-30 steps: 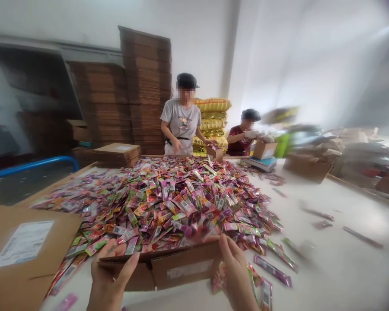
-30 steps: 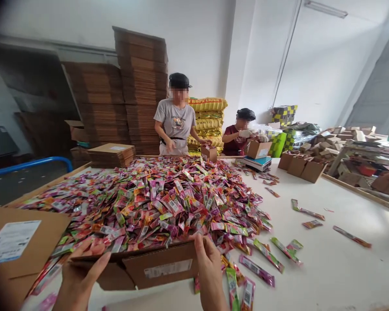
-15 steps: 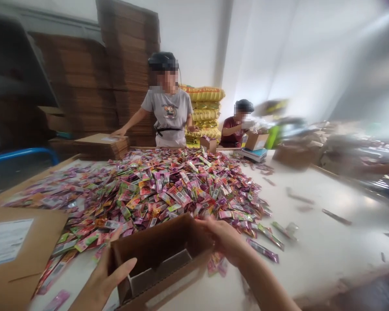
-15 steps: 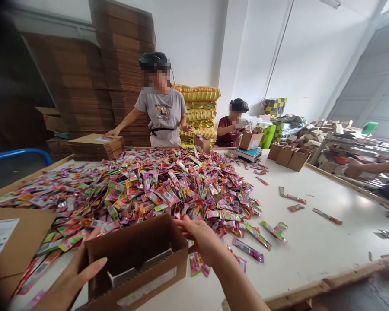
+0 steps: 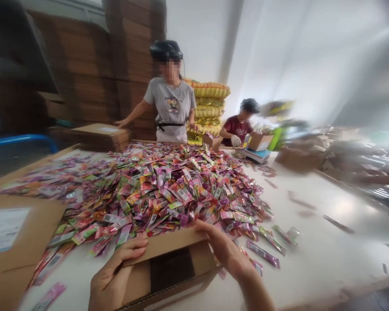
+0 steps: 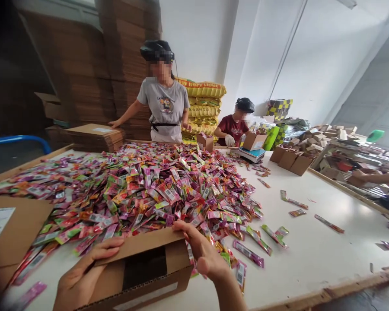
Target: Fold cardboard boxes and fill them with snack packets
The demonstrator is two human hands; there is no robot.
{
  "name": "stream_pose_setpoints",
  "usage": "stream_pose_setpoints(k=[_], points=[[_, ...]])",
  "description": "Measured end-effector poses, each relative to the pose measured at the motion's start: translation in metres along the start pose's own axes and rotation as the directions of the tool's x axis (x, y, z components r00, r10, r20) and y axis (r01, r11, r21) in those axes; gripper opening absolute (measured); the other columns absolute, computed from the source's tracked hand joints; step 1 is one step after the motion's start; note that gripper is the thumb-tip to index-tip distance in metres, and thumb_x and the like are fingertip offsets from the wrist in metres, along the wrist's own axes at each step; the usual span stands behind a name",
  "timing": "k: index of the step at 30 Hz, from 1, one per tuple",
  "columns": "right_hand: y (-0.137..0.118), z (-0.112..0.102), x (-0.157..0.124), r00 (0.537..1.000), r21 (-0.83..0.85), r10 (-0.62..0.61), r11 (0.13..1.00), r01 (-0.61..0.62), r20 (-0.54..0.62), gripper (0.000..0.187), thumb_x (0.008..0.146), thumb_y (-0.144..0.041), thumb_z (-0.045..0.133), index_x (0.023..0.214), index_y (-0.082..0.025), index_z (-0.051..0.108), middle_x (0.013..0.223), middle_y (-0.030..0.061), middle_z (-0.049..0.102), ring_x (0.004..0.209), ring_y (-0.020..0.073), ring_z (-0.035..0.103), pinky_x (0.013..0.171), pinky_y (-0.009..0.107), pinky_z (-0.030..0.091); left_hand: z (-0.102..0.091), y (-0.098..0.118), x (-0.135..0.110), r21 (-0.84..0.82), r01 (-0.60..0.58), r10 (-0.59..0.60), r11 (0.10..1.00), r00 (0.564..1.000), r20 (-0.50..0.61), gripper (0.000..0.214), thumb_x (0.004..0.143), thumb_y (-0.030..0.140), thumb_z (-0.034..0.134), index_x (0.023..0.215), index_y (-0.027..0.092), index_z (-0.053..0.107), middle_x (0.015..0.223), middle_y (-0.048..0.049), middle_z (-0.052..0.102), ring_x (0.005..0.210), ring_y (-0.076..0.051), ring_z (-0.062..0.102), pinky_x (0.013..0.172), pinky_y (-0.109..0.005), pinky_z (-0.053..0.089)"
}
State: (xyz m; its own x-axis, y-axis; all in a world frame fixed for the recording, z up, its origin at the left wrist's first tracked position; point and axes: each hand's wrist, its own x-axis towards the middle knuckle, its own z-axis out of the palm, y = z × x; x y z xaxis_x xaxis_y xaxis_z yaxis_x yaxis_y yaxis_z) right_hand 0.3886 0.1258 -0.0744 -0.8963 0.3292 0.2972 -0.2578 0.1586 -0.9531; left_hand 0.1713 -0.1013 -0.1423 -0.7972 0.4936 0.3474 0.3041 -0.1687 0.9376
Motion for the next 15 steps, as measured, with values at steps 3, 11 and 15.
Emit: stream_pose_setpoints(k=[3, 11, 15], points=[[-0.008, -0.006, -0.002, 0.997, -0.121, 0.073, 0.99, -0.076, -0.033, 0.076, 0.064, -0.076, 0.078, 0.122, -0.027, 0.072, 0.133, 0.0112, 0.063, 0.134, 0.0359, 0.05, 0.115, 0.05, 0.036, -0.011, 0.005, 0.008, 0.146, 0.0, -0.03, 0.989, 0.978, 0.206, 0.021, 0.089, 0.039, 0.062, 0.097, 0.029, 0.078, 0.127, -0.0045, 0.071, 0.126, -0.03, 0.06, 0.119, -0.049, 0.038], [-0.007, 0.032, 0.01, 0.97, -0.653, -0.217, 0.751, 0.095, -0.108, 0.016, 0.093, -0.026, 0.067, 0.087, -0.029, 0.08, 0.099, 0.0035, 0.074, 0.108, 0.0234, 0.058, 0.098, 0.041, 0.045, 0.008, 0.05, 0.027, 0.536, -0.436, 0.14, 0.723, 0.852, 0.505, 0.035, 0.074, 0.063, 0.073, 0.087, 0.031, 0.076, 0.112, -0.0053, 0.075, 0.114, -0.035, 0.063, 0.102, -0.051, 0.047], [0.006, 0.05, 0.013, 0.988, -0.809, -0.156, 0.582, 0.077, -0.018, 0.021, 0.089, -0.033, 0.069, 0.07, -0.022, 0.071, 0.085, 0.0048, 0.07, 0.092, 0.0224, 0.057, 0.085, 0.039, 0.046, 0.052, 0.046, 0.033, 0.662, -0.561, 0.176, 0.496, 0.812, 0.556, 0.027, 0.082, 0.043, 0.059, 0.063, 0.025, 0.066, 0.08, -0.0087, 0.067, 0.083, -0.033, 0.061, 0.079, -0.049, 0.048]])
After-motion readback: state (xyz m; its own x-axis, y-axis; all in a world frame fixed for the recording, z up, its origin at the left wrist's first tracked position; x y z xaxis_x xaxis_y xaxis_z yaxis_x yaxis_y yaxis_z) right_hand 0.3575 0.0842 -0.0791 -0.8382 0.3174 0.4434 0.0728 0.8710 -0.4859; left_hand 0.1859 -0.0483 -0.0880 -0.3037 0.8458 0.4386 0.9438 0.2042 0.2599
